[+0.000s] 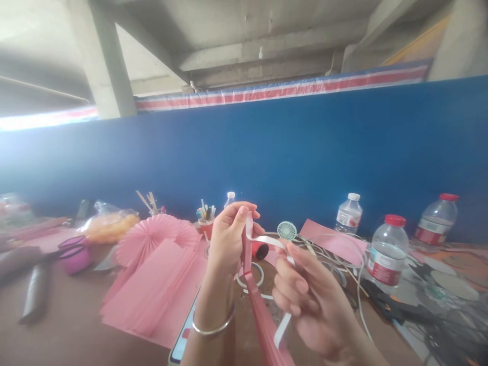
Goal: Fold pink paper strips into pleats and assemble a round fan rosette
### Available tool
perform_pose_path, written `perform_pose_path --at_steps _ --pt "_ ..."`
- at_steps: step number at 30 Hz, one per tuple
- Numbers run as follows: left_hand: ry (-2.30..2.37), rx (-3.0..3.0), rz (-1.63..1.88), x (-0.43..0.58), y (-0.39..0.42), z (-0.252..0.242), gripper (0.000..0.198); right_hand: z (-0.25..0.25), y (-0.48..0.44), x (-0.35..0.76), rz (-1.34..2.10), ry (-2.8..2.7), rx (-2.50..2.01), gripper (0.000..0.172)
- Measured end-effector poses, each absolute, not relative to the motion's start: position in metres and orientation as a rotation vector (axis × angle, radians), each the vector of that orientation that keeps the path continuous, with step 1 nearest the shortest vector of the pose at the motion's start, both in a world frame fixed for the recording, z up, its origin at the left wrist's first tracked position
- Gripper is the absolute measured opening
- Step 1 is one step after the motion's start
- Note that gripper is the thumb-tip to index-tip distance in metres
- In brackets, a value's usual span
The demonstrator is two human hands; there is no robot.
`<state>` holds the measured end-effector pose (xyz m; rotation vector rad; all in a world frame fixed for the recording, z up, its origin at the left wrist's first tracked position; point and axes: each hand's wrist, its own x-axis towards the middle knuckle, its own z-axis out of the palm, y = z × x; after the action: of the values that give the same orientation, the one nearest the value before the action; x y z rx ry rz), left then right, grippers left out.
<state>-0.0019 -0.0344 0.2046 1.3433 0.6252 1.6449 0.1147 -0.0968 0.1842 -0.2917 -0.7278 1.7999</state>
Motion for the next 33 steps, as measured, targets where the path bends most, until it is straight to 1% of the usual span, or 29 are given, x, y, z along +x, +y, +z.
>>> perform_pose_path --at_steps 4,7,12,19,24,27,33 --pt "0.725 1.453 1.772 0.001 -0.035 0.206 0.024 0.187 -0.105 0.113 1.807 -0.805 -0.326 0.017" --pt "0.743 1.48 1.815 0.003 -0.036 0.207 0.025 0.192 -0.111 0.112 1.716 -0.855 -0.359 0.018" --pt "0.691 1.502 1.697 0.002 -0.037 0.206 0.026 0.193 -0.112 0.114 1.647 -0.928 -0.38 0.024" --pt "0.647 1.514 1.643 0.001 -0.036 0.206 0.025 0.192 -0.112 0.118 1.61 -0.945 -0.396 0.021" --pt "0.566 1.434 1.615 0.0 -0.038 0.206 0.027 0.198 -0.119 0.118 1.639 -0.945 -0.487 0.021" --pt "0.517 1.378 1.618 0.0 -0.04 0.209 0.025 0.198 -0.119 0.115 1.669 -0.941 -0.498 0.02" --pt "0.475 1.274 1.724 -0.003 -0.038 0.212 0.023 0.191 -0.112 0.111 1.771 -0.925 -0.502 0.018"
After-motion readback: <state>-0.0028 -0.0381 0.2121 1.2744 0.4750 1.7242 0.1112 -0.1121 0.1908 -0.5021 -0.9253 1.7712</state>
